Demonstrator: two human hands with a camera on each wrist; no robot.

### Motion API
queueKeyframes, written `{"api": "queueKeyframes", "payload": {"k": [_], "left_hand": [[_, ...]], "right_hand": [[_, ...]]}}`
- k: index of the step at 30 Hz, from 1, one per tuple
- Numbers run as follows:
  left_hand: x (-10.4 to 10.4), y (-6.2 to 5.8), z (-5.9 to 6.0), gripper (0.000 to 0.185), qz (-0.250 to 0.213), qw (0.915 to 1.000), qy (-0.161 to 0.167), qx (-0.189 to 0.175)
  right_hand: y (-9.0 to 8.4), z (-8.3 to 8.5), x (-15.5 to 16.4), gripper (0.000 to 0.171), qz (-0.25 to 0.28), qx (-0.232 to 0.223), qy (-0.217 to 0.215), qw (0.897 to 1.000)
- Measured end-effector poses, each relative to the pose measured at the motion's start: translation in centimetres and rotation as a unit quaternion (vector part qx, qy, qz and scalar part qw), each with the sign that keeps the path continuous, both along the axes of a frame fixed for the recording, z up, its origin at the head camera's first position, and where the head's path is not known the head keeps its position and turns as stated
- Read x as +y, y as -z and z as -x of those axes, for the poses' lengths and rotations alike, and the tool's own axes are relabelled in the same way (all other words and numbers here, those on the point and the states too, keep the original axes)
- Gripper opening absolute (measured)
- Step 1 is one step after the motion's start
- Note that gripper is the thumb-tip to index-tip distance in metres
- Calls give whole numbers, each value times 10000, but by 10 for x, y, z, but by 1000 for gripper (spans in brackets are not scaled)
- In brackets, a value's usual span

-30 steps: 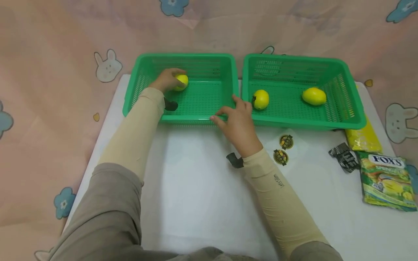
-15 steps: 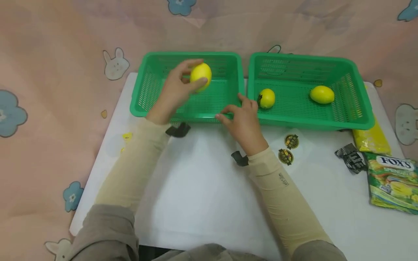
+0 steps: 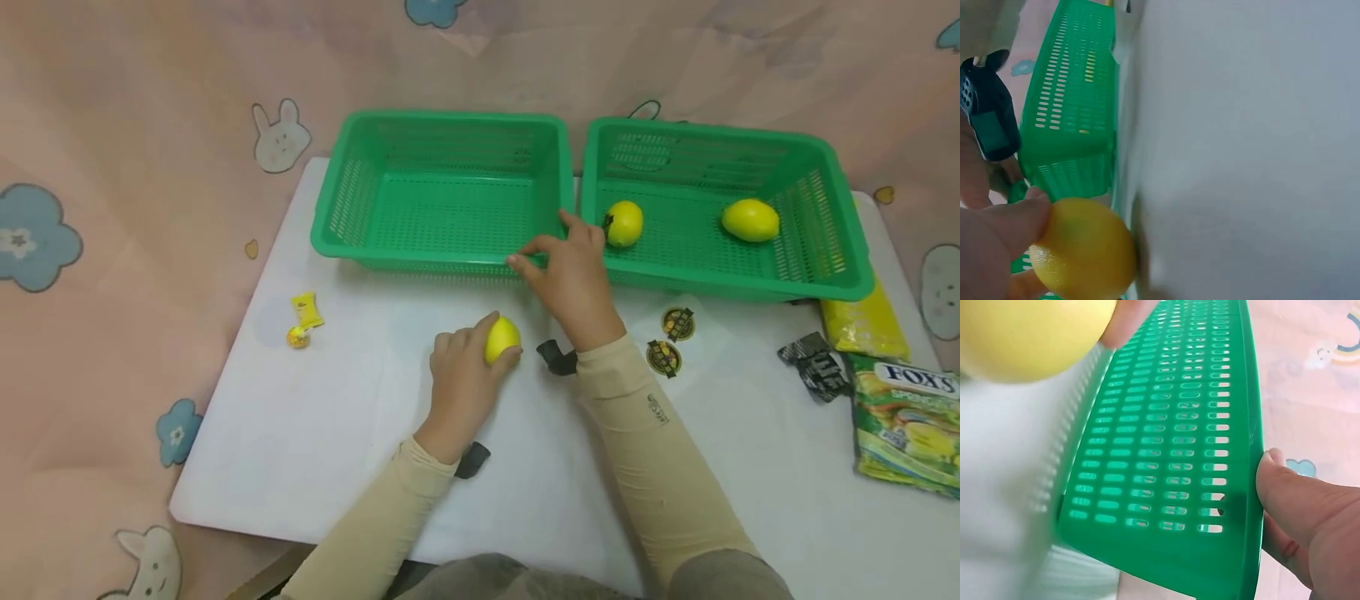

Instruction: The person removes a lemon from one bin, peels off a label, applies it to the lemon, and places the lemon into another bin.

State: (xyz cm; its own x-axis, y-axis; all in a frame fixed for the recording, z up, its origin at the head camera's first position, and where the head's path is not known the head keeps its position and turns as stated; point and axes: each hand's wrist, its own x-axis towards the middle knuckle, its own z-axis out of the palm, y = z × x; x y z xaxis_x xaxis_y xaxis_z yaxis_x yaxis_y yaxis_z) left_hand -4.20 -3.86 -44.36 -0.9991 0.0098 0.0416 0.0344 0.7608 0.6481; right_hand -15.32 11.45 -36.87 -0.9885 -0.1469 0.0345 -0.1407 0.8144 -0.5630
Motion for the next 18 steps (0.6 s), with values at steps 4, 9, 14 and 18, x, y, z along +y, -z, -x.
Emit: {"api": "queueKeyframes", "payload": {"k": [4, 9, 14, 18], "left_hand": [[6, -7, 2, 63, 280, 9992, 54, 292], [33, -15, 7, 53, -198, 9890, 513, 1375], [88, -13, 14, 40, -183, 9766, 1700, 1307], [137, -2, 31, 57, 751, 9763, 1998, 367]], "right_hand": [[-4, -1, 8, 40, 303, -205, -60, 9993], [-21, -26, 60, 40, 1542, -265, 353, 9871], [-14, -78, 122, 45, 1624, -445, 1465, 9748], [6, -109, 149, 47, 1307, -747, 1726, 9734]]}}
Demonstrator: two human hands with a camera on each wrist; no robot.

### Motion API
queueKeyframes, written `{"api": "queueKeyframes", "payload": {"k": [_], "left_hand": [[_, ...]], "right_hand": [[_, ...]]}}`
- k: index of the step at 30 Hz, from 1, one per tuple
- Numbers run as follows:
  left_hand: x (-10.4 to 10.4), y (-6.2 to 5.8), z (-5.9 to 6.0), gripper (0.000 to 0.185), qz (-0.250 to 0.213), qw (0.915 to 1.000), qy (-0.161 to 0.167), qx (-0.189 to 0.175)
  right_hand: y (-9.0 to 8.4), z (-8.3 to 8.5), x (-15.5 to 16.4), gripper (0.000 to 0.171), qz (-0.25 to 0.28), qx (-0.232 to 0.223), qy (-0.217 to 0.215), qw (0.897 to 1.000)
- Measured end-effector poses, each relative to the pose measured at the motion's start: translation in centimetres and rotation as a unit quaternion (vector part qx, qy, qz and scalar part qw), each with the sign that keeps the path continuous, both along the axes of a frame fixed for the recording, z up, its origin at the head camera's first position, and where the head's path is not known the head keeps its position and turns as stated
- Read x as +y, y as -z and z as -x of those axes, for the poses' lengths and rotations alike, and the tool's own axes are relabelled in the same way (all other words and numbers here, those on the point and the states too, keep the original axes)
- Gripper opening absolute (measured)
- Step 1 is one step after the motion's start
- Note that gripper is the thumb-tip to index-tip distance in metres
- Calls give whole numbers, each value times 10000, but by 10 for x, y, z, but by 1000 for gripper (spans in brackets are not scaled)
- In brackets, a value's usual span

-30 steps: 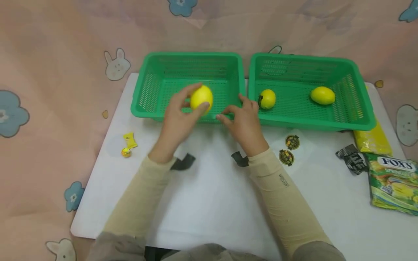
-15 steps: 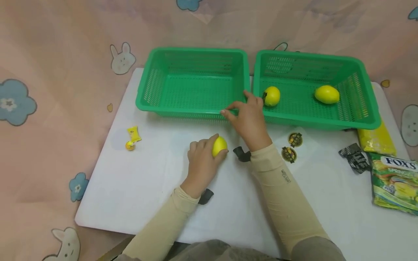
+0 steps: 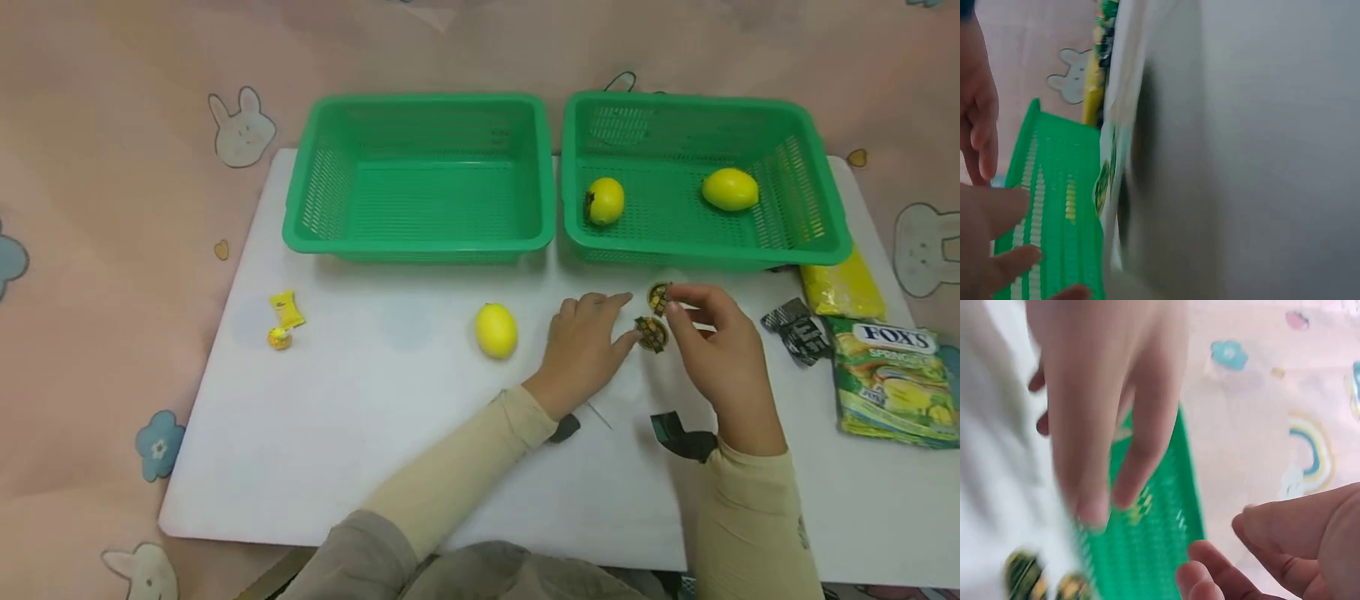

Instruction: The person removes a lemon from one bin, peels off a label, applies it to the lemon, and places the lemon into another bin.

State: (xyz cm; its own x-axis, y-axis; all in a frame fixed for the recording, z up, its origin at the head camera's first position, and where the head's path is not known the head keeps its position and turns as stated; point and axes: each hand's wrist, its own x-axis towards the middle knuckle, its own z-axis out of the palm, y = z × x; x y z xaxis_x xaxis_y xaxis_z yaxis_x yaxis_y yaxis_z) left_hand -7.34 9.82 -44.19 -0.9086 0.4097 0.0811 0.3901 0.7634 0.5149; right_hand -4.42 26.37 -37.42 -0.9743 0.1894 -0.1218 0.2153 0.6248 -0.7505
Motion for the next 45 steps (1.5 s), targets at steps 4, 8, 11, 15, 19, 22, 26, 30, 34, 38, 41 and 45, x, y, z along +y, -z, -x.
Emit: {"api": "queueKeyframes", "payload": {"k": [4, 8, 11, 15, 19, 22, 26, 30, 34, 38, 41, 45], "left_hand": [[22, 10, 18, 72, 716, 9973, 12, -188], [15, 15, 29, 68, -100, 9962, 253, -824], [-2, 12, 34, 72, -1321, 9733, 506, -1806], [-27, 6, 32, 80, -2641, 9218, 757, -2734], [-46, 1, 21, 81, -3547, 8902, 708, -2771], [-52, -2, 12, 80, -4034, 8753, 554, -2609], [-49, -3, 5, 78, -4354, 8638, 397, -2504], [-42, -1, 3, 79, -4339, 8666, 279, -2449], [-34, 2, 3, 80, -4117, 8809, 216, -2326], [-31, -2, -1, 83, -3598, 9183, 80, -1653], [-42, -13, -8, 74, -2758, 9607, -106, -315], [-73, -22, -15, 65, -1325, 9842, -825, 838]], "right_hand": [[16, -12, 9, 49, -214, -287, 29, 9994], [27, -17, 13, 53, -319, -509, 12, 9982], [31, -18, 15, 55, -307, -545, -47, 9980], [31, -20, 12, 57, -361, -419, -265, 9981], [28, -24, 0, 52, -508, -44, -641, 9966], [27, -28, -14, 47, -525, 275, -717, 9957], [29, -30, -28, 36, -490, 619, -343, 9963], [35, -30, -32, 28, -746, 1212, 86, 9898], [41, -29, -29, 23, -1007, 2011, 305, 9739], [47, -26, -22, 18, -1122, 2290, 498, 9657], [49, -26, -14, 16, -1161, 2012, 667, 9703], [44, -26, -6, 23, -749, 1166, 723, 9877]]}}
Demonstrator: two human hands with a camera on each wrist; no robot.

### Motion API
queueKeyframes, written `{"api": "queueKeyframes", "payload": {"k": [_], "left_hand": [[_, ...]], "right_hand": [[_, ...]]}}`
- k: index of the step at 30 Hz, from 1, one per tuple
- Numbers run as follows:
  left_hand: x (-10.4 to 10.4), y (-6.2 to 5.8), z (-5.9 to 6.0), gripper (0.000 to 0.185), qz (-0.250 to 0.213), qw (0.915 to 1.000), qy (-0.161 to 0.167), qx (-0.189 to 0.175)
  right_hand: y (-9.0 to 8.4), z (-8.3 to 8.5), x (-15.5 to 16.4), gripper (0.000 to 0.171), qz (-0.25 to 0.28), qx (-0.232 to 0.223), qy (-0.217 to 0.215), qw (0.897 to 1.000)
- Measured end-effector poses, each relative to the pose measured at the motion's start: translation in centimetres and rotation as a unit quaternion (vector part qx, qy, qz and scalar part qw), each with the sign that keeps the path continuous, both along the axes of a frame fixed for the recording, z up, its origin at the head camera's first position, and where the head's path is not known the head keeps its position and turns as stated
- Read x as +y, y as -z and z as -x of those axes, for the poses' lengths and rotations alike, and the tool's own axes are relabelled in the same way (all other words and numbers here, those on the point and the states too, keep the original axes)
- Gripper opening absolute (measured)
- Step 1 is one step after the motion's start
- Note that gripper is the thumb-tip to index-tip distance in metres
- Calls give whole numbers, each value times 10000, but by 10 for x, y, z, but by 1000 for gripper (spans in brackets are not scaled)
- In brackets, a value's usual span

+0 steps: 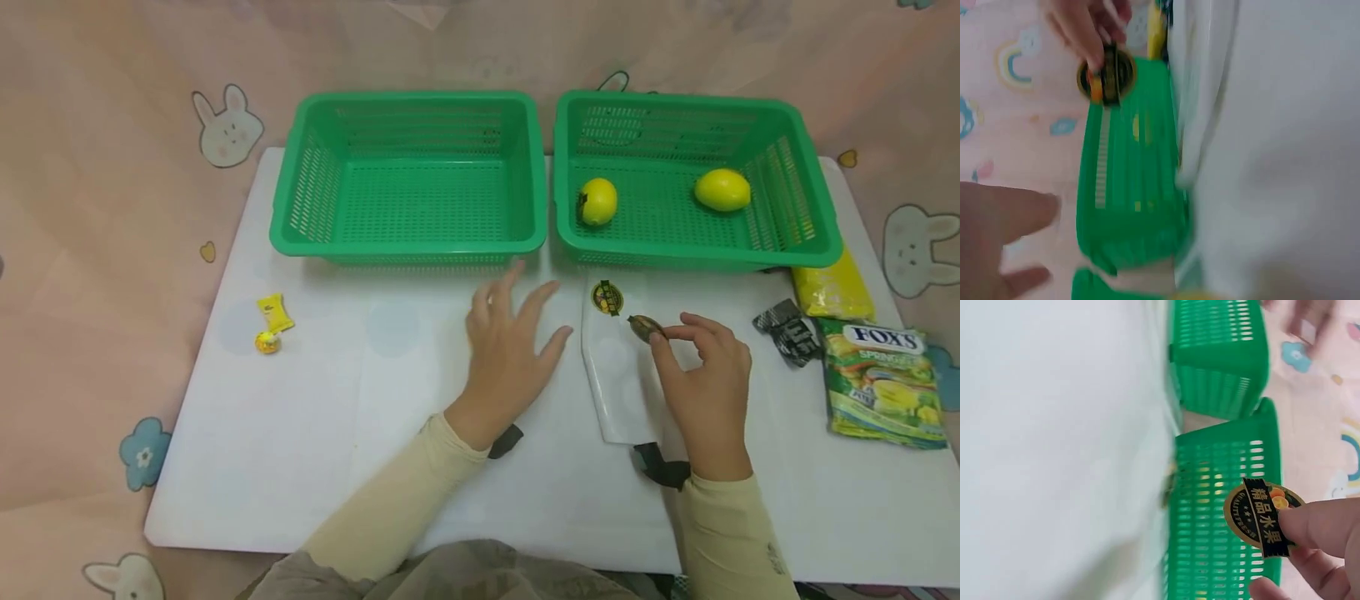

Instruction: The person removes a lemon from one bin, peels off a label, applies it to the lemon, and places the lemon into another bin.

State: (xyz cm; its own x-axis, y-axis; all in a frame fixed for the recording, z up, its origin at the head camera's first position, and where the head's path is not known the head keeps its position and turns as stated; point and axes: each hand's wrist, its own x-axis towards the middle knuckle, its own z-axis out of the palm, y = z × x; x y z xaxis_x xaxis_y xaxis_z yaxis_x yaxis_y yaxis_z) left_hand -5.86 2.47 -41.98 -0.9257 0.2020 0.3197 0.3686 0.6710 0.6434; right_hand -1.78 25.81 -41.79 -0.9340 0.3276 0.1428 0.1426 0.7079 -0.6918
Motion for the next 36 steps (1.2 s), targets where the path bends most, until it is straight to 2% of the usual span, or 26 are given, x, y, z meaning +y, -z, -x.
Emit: {"api": "queueKeyframes", "payload": {"k": [2, 5, 7, 9, 11, 12, 13, 14, 16, 18, 19, 20, 22, 25, 27, 31, 34, 36], "left_hand": [[-18, 1, -2, 72, 444, 9971, -412, -451], [-41, 8, -4, 82, 633, 9842, -636, -1529], [-51, 15, -2, 81, 576, 9766, -575, -1992], [-56, 20, 2, 78, 316, 9755, -377, -2142], [-57, 24, 7, 76, -206, 9755, -90, -2190], [-57, 24, 10, 77, -611, 9724, 88, -2249], [-56, 24, 12, 78, -1124, 9646, 316, -2363], [-55, 24, 13, 81, -1689, 9513, 580, -2514], [-54, 22, 15, 88, -2739, 9119, 1081, -2858], [-55, 19, 15, 90, -3496, 8710, 1511, -3104], [-55, 18, 15, 88, -3709, 8572, 1678, -3153], [-56, 17, 14, 86, -3816, 8506, 1818, -3128], [-57, 15, 13, 83, -3870, 8504, 1969, -2972], [-57, 13, 13, 90, -3896, 8587, 1988, -2672], [-56, 12, 13, 79, -3984, 8581, 1981, -2562], [-53, 10, 13, 49, -4215, 8467, 1950, -2596], [-51, 8, 12, 47, -4356, 8396, 1868, -2654], [-50, 7, 12, 47, -4429, 8382, 1809, -2617]], "right_hand": [[-6, 1, 1, 30, 492, -488, -151, 9975], [-17, 6, -3, 41, 1131, -1086, -599, 9858], [-25, 12, -10, 45, 1494, -1386, -995, 9739], [-34, 19, -20, 48, 1721, -1618, -1402, 9615], [-43, 26, -30, 51, 1965, -1824, -1801, 9464], [-47, 29, -35, 53, 2074, -1948, -1972, 9382], [-51, 33, -40, 56, 2127, -2068, -2135, 9308], [-55, 36, -45, 59, 2156, -2193, -2272, 9240], [-60, 42, -54, 64, 2121, -2382, -2475, 9149], [-65, 47, -61, 67, 1975, -2482, -2583, 9125], [-67, 49, -64, 67, 1855, -2490, -2598, 9144], [-68, 51, -66, 67, 1723, -2477, -2607, 9170], [-71, 54, -70, 67, 1496, -2405, -2647, 9218], [-73, 57, -74, 63, 1213, -2280, -2725, 9268], [-73, 58, -77, 60, 1100, -2211, -2809, 9274], [-73, 57, -82, 44, 943, -2070, -2793, 9329], [-71, 54, -84, 34, 695, -1849, -2625, 9445], [-69, 52, -85, 36, 531, -1682, -2468, 9529]]}}
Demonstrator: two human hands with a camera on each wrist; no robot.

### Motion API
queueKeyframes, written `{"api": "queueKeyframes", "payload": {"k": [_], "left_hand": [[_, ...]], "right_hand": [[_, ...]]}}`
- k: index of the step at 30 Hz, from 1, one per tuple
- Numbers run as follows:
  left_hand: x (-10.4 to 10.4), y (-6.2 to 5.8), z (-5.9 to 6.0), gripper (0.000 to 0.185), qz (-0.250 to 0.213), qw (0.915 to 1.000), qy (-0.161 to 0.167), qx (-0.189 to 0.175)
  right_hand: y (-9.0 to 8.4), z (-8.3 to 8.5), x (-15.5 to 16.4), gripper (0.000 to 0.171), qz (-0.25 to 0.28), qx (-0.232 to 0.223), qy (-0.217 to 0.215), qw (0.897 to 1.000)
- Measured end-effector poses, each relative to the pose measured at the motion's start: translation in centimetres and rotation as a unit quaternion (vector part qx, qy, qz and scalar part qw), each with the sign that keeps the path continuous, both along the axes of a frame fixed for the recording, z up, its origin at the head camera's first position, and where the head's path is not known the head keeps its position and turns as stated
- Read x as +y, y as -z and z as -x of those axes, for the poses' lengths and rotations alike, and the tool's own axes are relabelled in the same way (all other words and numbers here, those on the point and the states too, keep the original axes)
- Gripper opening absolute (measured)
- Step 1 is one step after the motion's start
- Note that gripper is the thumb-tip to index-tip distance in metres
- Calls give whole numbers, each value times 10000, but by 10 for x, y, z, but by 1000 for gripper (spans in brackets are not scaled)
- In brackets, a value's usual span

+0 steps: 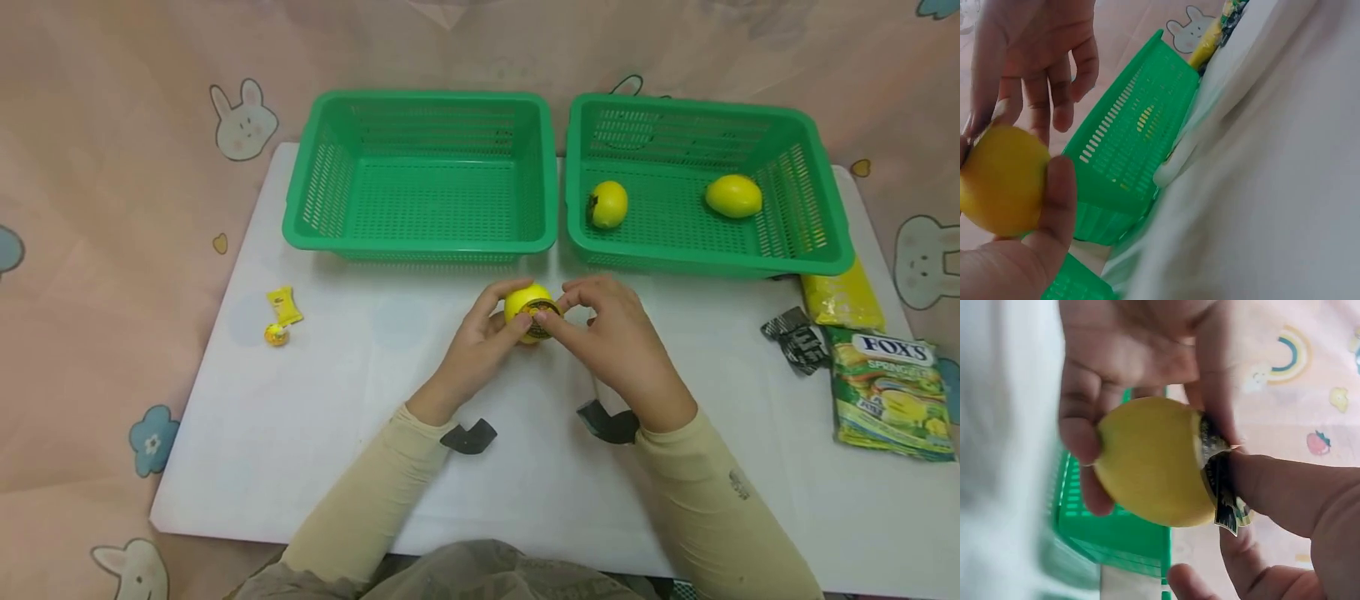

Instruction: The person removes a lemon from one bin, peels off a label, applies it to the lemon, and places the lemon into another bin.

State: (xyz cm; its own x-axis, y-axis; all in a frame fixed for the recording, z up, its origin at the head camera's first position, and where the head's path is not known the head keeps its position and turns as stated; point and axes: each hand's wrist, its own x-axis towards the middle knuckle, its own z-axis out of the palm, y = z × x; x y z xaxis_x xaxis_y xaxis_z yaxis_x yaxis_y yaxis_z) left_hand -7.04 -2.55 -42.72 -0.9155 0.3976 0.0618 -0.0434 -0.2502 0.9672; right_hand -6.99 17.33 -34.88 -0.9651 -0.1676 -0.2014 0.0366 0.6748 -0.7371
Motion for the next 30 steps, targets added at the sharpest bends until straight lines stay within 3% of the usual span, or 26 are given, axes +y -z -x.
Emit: {"api": "queueKeyframes", "payload": {"k": [5, 8, 11, 14, 16, 19, 22, 24, 30], "left_hand": [[-1, -6, -3, 48, -719, 9967, 116, -360], [-2, -11, -6, 50, -1241, 9886, 249, -814], [-3, -13, -8, 48, -1469, 9820, 99, -1184], [-2, -13, -9, 46, -1495, 9790, -141, -1380], [0, -11, -11, 48, -1441, 9795, -193, -1397], [4, -9, -13, 65, -1449, 9801, -156, -1351], [8, -8, -16, 85, -1576, 9786, -186, -1313], [9, -10, -18, 89, -1649, 9768, -257, -1343], [10, -13, -21, 86, -1758, 9739, -354, -1392]], "right_hand": [[5, -2, 4, 62, 203, -108, 442, 9988], [8, -3, 9, 59, 471, -102, 559, 9973], [11, -4, 12, 39, 671, 721, 628, 9932], [12, -8, 9, 19, 979, 1852, 545, 9763], [12, -11, 2, 19, 1201, 2358, 249, 9640], [19, -12, -11, 35, 1137, 2881, -483, 9496], [36, -9, -23, 50, 866, 3307, -1014, 9343], [46, -7, -27, 52, 679, 3580, -1126, 9244], [50, -6, -27, 46, 350, 3613, -891, 9275]]}}
